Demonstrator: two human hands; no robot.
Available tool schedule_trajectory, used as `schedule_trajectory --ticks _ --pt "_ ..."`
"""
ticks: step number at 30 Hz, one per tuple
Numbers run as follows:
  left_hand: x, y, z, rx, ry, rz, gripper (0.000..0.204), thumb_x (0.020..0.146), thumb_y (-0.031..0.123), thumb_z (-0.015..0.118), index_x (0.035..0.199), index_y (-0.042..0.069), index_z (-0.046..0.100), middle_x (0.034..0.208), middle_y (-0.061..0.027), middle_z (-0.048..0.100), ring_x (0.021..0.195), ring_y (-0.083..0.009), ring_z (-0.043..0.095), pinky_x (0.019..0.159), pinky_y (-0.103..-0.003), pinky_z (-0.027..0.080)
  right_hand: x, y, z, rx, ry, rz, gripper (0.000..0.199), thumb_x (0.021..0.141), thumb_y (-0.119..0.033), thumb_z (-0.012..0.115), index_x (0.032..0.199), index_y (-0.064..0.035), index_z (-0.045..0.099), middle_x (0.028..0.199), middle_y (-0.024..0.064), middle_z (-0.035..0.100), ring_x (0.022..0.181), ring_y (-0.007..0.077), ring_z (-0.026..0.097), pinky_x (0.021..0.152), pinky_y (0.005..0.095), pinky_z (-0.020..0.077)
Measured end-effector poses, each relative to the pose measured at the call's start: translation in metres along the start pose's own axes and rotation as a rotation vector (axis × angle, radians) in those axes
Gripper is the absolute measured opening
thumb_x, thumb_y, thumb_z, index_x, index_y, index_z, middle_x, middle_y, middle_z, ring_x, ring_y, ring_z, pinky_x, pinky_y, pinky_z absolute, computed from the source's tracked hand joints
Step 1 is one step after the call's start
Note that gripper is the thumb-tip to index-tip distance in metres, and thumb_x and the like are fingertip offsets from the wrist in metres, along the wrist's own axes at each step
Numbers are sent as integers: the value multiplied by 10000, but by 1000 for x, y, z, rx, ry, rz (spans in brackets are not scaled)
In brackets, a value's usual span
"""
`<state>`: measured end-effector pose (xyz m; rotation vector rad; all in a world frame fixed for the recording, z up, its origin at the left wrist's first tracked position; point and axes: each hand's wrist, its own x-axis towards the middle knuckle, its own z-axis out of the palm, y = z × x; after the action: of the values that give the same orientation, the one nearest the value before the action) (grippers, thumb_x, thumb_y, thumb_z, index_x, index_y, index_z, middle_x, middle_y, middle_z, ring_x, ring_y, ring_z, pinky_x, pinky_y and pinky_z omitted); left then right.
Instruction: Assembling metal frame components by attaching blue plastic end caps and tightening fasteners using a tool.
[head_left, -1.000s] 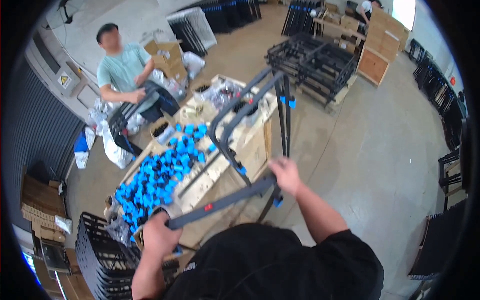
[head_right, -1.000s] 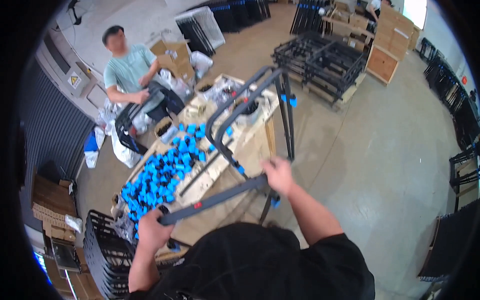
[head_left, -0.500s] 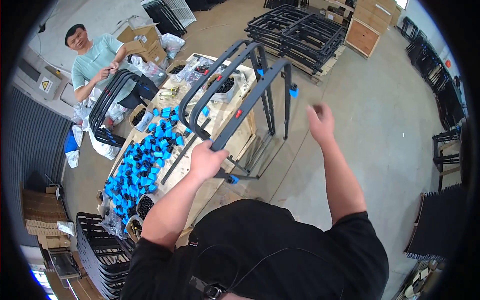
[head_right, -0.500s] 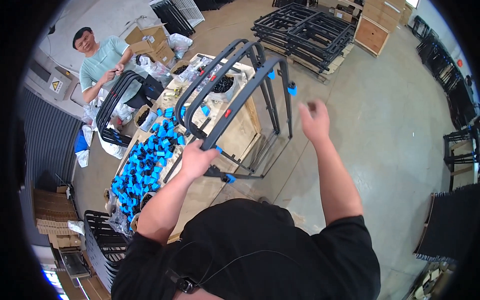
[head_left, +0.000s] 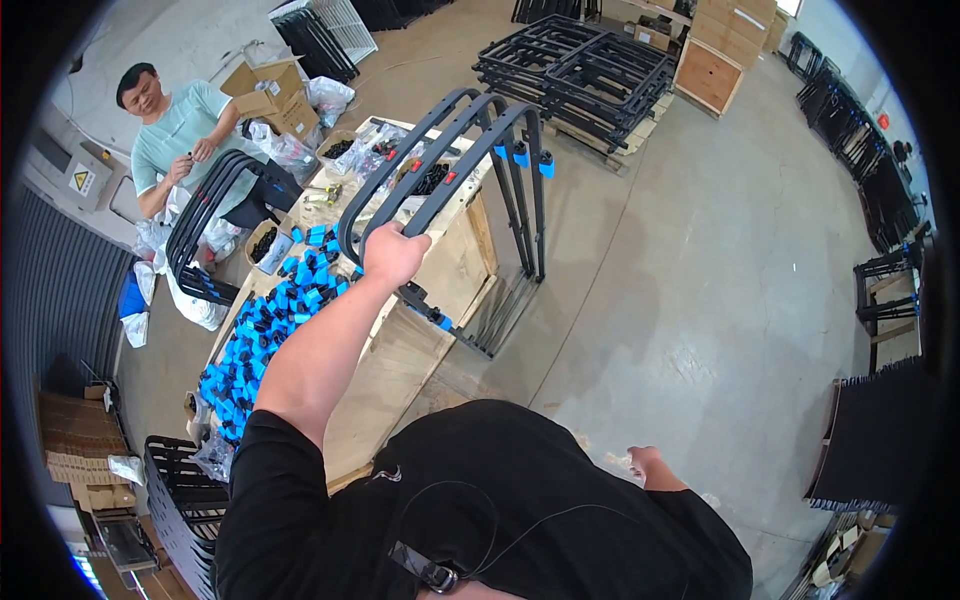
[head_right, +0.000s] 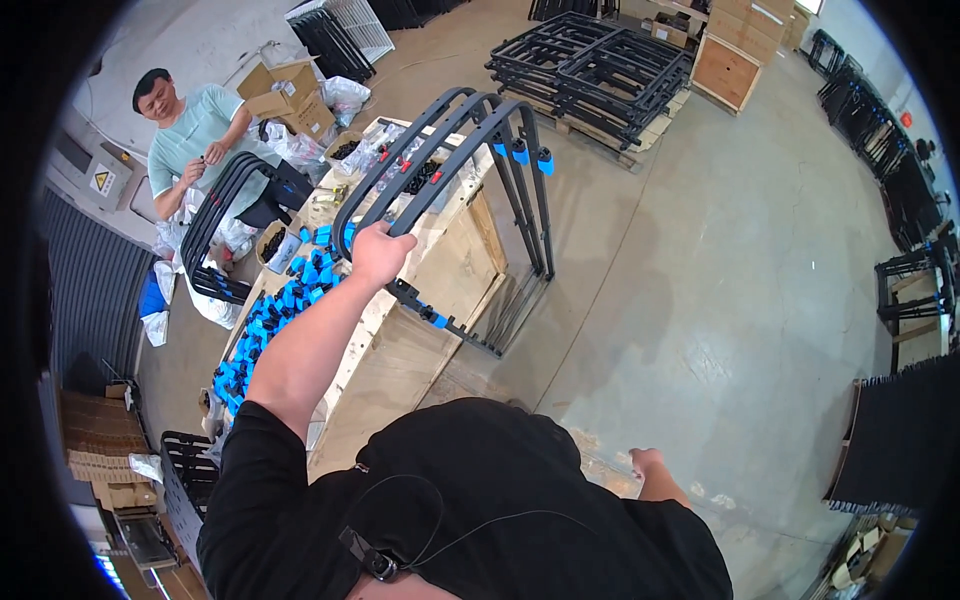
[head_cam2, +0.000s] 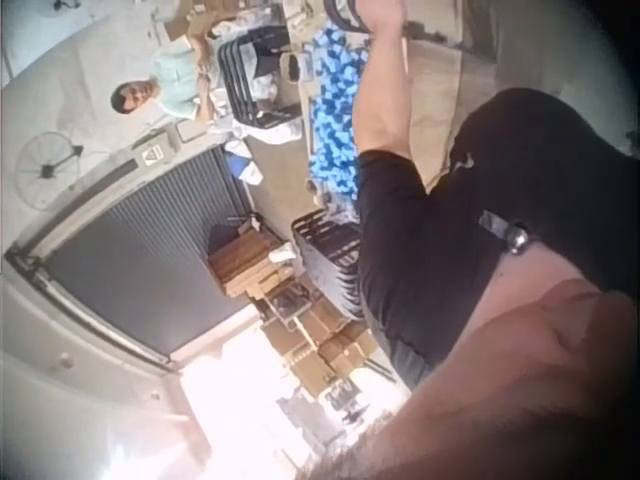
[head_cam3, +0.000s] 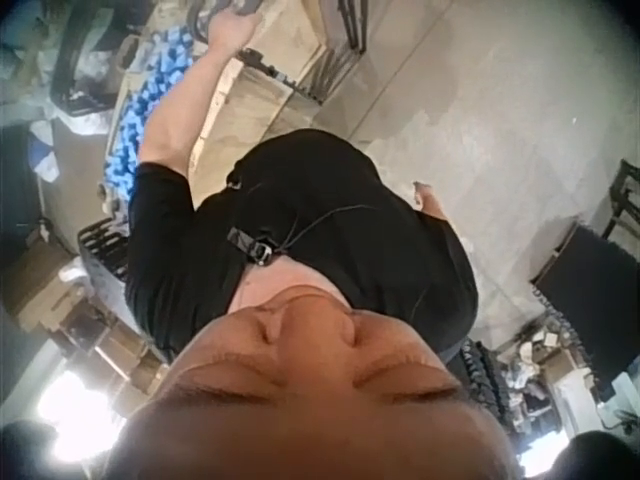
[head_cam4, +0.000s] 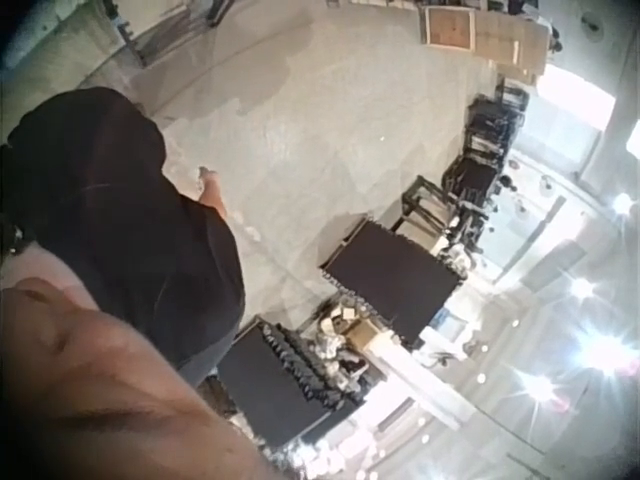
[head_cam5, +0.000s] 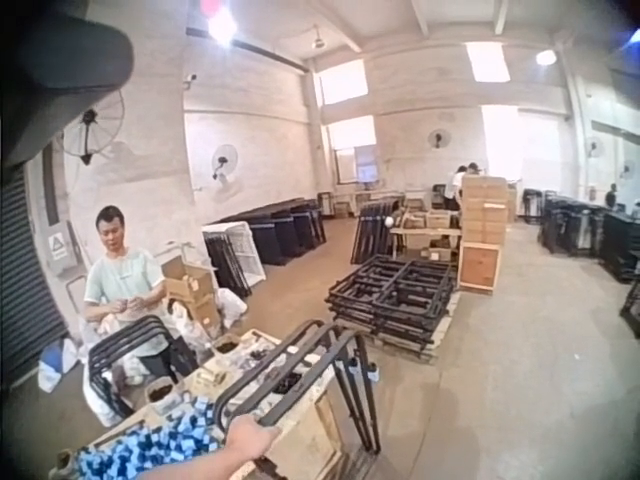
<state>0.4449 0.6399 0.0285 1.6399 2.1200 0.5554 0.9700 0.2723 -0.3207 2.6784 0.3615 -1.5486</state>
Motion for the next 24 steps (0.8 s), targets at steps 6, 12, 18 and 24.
schedule_trajectory --ticks 6,12,18,24 --pt "-6 -10 -7 -38 72 109 483 778 399 772 960 -45 713 904 -245 722 893 -381 711 841 -423 551 16 -51 -14 179 -3 -190 379 898 -266 659 1108 47 613 855 149 645 710 297 659 590 412 520" --pt "-21 -9 -17 22 65 77 632 818 469 799 1125 -68 673 969 -241 723 928 -343 713 845 -418 547 -18 -153 21 68 -73 -404 375 884 -262 654 1133 16 631 864 113 663 727 243 661 613 393 530" --pt "-26 -35 -10 -83 56 43 627 830 441 768 1174 -72 656 1075 -267 709 1034 -390 690 931 -434 533 -25 -189 63 -197 -41 -645 490 859 -368 673 1180 2 677 1053 205 726 830 333 725 672 417 585" --pt "-161 -174 13 -161 383 118 469 863 387 737 1141 18 656 1055 -205 695 973 -379 682 860 -452 545 -34 -187 74 -567 -122 -578 390 876 -431 660 863 -44 705 720 104 701 576 242 667 463 406 534"
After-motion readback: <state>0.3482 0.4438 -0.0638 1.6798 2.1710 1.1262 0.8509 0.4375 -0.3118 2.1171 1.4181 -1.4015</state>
